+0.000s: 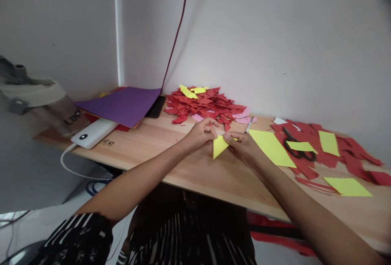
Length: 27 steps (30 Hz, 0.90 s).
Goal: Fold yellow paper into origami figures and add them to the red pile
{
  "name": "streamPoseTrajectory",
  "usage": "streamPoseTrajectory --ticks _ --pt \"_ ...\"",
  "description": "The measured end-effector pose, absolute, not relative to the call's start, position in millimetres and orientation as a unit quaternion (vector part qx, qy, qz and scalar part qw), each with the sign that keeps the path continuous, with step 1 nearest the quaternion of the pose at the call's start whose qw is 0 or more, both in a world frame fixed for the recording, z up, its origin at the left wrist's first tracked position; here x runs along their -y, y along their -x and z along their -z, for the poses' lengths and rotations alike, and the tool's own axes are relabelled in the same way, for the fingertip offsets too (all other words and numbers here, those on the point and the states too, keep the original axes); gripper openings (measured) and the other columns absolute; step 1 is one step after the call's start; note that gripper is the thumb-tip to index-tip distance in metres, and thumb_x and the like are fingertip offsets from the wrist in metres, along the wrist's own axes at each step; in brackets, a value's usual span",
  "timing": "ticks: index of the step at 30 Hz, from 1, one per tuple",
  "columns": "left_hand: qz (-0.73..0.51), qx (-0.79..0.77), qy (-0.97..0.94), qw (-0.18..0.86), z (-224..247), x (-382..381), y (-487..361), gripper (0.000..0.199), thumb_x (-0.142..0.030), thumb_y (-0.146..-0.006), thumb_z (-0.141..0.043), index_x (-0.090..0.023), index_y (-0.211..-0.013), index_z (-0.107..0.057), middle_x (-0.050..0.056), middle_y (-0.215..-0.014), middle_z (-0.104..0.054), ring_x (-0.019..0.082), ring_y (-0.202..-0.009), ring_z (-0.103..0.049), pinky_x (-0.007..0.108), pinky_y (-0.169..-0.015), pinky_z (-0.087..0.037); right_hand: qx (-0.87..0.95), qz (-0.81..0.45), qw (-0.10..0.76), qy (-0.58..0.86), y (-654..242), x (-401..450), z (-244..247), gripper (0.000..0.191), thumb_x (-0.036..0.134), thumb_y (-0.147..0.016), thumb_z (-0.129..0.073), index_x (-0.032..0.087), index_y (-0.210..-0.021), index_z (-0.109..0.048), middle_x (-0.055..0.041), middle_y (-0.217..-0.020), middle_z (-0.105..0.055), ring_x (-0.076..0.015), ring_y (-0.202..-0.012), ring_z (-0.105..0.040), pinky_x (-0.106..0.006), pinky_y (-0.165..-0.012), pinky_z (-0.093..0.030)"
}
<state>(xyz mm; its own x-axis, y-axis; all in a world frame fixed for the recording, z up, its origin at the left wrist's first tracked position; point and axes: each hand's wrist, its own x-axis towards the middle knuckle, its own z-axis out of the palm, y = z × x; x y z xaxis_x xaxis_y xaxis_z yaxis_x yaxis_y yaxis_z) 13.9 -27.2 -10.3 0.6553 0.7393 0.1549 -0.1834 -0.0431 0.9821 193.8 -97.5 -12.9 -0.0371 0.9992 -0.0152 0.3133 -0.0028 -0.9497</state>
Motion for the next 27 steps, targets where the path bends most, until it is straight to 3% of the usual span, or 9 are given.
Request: streamPoseTrajectory --ticks 4,10,15,19,27 --pt "-0.362 -0.24 -0.636 0.639 15 25 -14 0.032 -0.015 -0.068 -0.062 -0.016 -0.097 -0.05 -0.005 -0.063 -0.056 0.007 -0.052 -0.049 0.019 -0.054 -0.038 0.597 -0.424 0.378 0.567 -195 97 13 0.045 0.06 -0.081 -0.057 0.016 -0.078 -0.065 0.0043 -0.052 -0.038 -0.0073 -0.046 -0.025 -0.024 -0.045 -0.014" --pt "-0.34 -0.265 -0.653 0.622 21 23 -15 0.024 -0.033 -0.073 -0.066 -0.012 -0.076 -0.056 -0.003 -0.058 -0.051 0.006 -0.05 -0.046 0.02 -0.051 -0.035 0.609 -0.391 0.402 0.562 -196 97 11 0.045 0.06 -0.081 -0.056 0.016 -0.082 -0.065 -0.0008 -0.067 -0.054 -0.0105 -0.055 -0.042 -0.024 -0.05 -0.029" --pt "-0.378 -0.277 -0.711 0.523 19 23 -14 0.019 -0.03 -0.074 -0.064 -0.012 -0.072 -0.06 -0.001 -0.067 -0.056 0.008 -0.06 -0.047 0.02 -0.057 -0.035 0.619 -0.374 0.376 0.579 -191 99 4 0.048 0.061 -0.086 -0.049 0.019 -0.064 -0.05 0.0036 -0.05 -0.039 -0.0085 -0.045 -0.031 -0.024 -0.044 -0.019" --pt "-0.366 -0.287 -0.724 0.509 16 26 -13 0.015 -0.027 -0.073 -0.063 -0.012 -0.071 -0.062 -0.002 -0.064 -0.055 0.009 -0.06 -0.045 0.021 -0.057 -0.033 0.625 -0.364 0.367 0.585 -190 99 4 0.049 0.062 -0.085 -0.049 0.02 -0.06 -0.042 0.0045 -0.048 -0.035 -0.0085 -0.044 -0.028 -0.025 -0.043 -0.018" --pt "-0.36 -0.282 -0.697 0.552 15 27 -13 0.02 -0.032 -0.072 -0.064 -0.012 -0.073 -0.061 -0.002 -0.063 -0.053 0.008 -0.058 -0.044 0.02 -0.056 -0.031 0.672 -0.34 0.331 0.569 -198 93 11 0.047 0.059 -0.084 -0.052 0.018 -0.062 -0.048 0.0026 -0.058 -0.039 -0.0092 -0.051 -0.032 -0.025 -0.048 -0.023"
